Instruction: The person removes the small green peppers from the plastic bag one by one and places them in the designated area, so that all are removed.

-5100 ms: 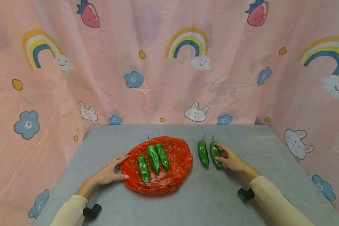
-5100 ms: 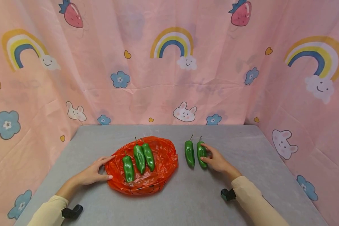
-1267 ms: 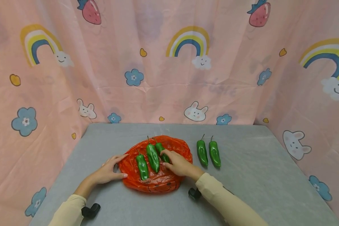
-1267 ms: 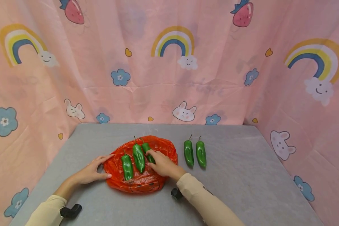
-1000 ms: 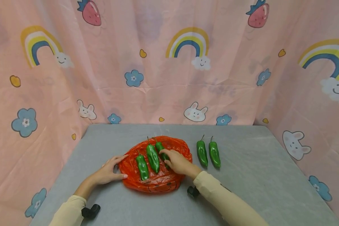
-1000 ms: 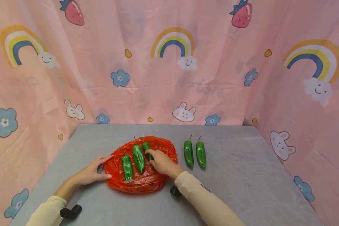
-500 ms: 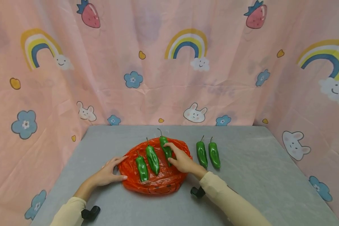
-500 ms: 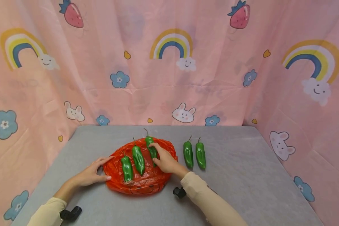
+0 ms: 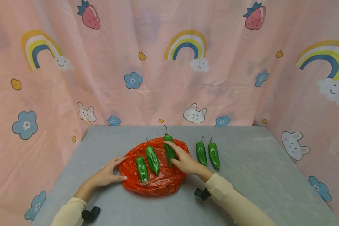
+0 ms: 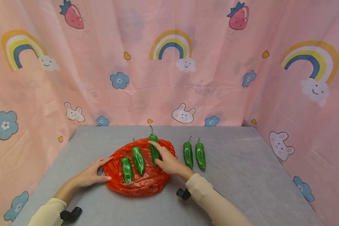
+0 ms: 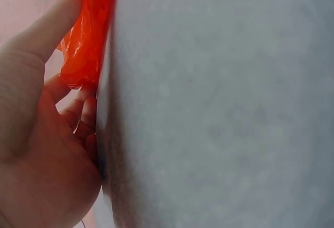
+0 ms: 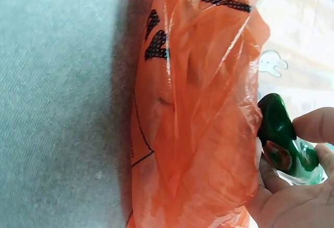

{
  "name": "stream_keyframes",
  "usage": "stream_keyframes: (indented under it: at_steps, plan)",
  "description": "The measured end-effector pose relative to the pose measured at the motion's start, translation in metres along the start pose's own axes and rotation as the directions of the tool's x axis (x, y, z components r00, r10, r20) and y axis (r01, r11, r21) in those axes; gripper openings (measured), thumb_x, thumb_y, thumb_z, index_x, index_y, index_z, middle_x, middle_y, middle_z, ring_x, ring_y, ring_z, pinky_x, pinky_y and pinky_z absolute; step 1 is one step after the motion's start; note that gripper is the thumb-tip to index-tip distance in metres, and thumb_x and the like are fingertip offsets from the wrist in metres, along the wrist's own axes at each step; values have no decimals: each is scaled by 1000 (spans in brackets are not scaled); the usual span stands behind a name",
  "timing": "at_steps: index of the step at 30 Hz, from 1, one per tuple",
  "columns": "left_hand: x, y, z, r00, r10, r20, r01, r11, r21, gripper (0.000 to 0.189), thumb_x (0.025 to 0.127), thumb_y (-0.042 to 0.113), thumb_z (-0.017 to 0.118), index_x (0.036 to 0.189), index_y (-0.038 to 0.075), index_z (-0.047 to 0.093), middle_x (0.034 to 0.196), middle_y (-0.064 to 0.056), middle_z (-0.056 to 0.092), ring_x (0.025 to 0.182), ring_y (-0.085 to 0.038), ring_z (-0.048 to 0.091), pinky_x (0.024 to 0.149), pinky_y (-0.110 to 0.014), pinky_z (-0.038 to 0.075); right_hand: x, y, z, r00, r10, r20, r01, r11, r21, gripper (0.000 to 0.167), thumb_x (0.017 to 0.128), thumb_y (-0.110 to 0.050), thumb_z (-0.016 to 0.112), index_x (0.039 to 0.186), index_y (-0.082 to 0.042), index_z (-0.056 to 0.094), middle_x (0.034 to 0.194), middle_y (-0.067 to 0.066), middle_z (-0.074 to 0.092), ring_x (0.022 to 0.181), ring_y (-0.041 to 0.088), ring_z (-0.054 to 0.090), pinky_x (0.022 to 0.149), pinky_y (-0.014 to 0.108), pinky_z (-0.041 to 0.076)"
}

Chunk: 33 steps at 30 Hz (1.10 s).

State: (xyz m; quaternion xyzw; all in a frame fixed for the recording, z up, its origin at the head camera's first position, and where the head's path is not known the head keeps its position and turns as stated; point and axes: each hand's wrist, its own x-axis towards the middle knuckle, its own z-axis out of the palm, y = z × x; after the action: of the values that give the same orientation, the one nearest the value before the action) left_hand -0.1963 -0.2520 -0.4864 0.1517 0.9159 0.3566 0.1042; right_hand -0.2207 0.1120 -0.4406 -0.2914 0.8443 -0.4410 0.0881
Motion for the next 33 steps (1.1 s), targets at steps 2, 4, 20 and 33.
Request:
stream_keyframes:
  at_steps: [2,4,20,33]
  plan:
    - [0,-1,0,1000,2,0,-2,1000,-1,88,85,43,79,157,15,39,151,-20,42,141,-47,34,108,-77,22,-2,0,-1,1000,-8,1,8,1000,13,74,98,4,52,160,-25,25,158,20,36,135,37,50,107,60,44]
    - [0,-2,0,1000,5,-1,-5,1000,-1,88,85,43,79,157,14,39,151,-20,42,141,-48,34,108,-77,22,-4,-1,-2,1000,-13,3,13,1000,21,75,97,4,51,161,-26,23,159,20,36,128,34,54,99,52,50]
    - [1,-5,2,1000,12,-4,-12,1000,13,87,85,44,79,157,15,39,149,-18,45,139,-45,37,109,-75,23,-31,3,-15,999,30,-27,-29,999,38,77,96,3,52,161,-26,22,160,19,32,125,36,52,86,46,56]
    - [0,-3,1,1000,9,-8,-9,1000,5,87,84,43,79,157,14,39,149,-18,45,140,-45,36,109,-76,23,-50,6,-33,994,57,-88,-53,997,51,75,96,-7,66,158,-26,28,139,20,49,92,22,60,73,27,52]
